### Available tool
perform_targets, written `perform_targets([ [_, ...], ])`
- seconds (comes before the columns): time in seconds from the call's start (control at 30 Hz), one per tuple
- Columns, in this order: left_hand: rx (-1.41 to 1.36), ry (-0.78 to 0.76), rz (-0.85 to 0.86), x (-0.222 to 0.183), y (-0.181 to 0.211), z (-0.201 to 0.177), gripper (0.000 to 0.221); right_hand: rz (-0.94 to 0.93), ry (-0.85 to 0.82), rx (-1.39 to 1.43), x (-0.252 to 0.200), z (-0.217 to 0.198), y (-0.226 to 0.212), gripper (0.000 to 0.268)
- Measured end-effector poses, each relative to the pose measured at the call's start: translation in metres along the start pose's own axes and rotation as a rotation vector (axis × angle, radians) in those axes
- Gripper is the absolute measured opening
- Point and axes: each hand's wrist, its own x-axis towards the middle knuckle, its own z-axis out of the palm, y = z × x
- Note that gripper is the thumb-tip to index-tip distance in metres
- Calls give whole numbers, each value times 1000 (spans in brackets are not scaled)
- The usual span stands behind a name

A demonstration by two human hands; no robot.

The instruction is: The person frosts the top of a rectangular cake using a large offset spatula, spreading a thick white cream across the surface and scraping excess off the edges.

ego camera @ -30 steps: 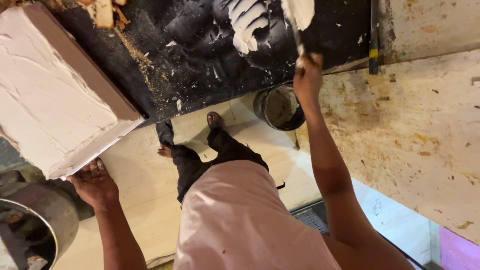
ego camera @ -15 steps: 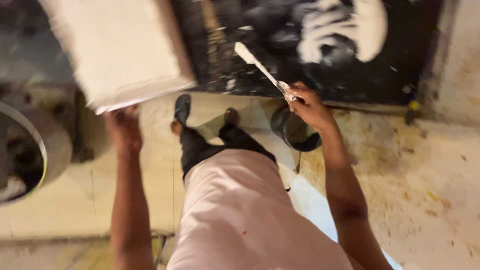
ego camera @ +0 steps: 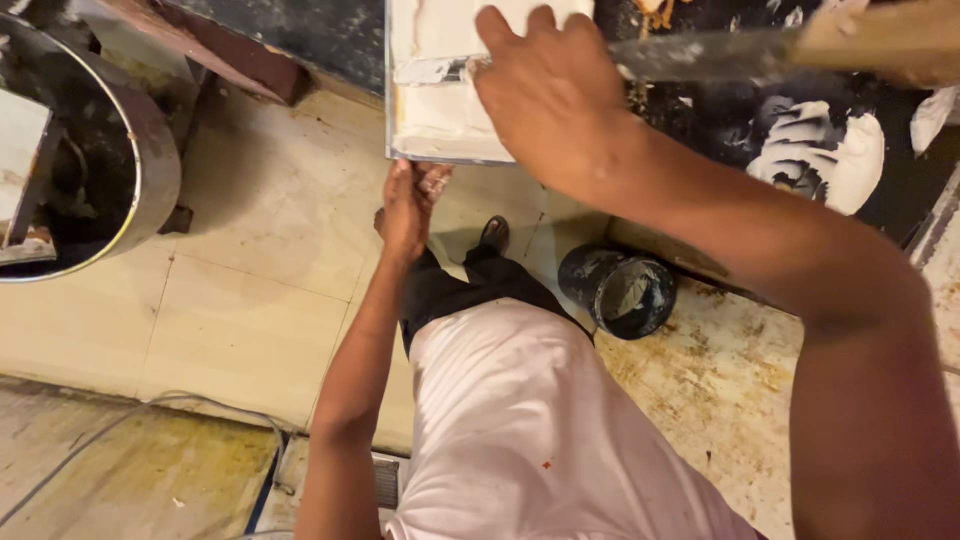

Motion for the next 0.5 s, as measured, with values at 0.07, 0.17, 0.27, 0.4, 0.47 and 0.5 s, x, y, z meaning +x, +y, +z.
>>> perform_targets([
  [0.07, 10, -39, -29, -3, 3, -3, 40, -18, -86, -109, 34, 5, -14, 15],
  [0.17, 49, -79, -57, -1, 7, -9, 41, -57, -108, -220, 74, 14, -27, 16],
  [0.27, 69, -96, -98, 1, 4, -10, 40, -55, -147, -212, 95, 21, -32, 14],
  [0.4, 47, -94, -116, 2, 6, -13, 38, -96, -399, -136, 87, 19, -49, 17],
  [0.47, 67, -79, -132, -2, 5, -12, 37, -189, -539, -198, 73, 13, -60, 25],
  [0.5, 106, -75, -135, -2, 5, -10, 37, -213, -549, -222, 70, 10, -63, 23],
])
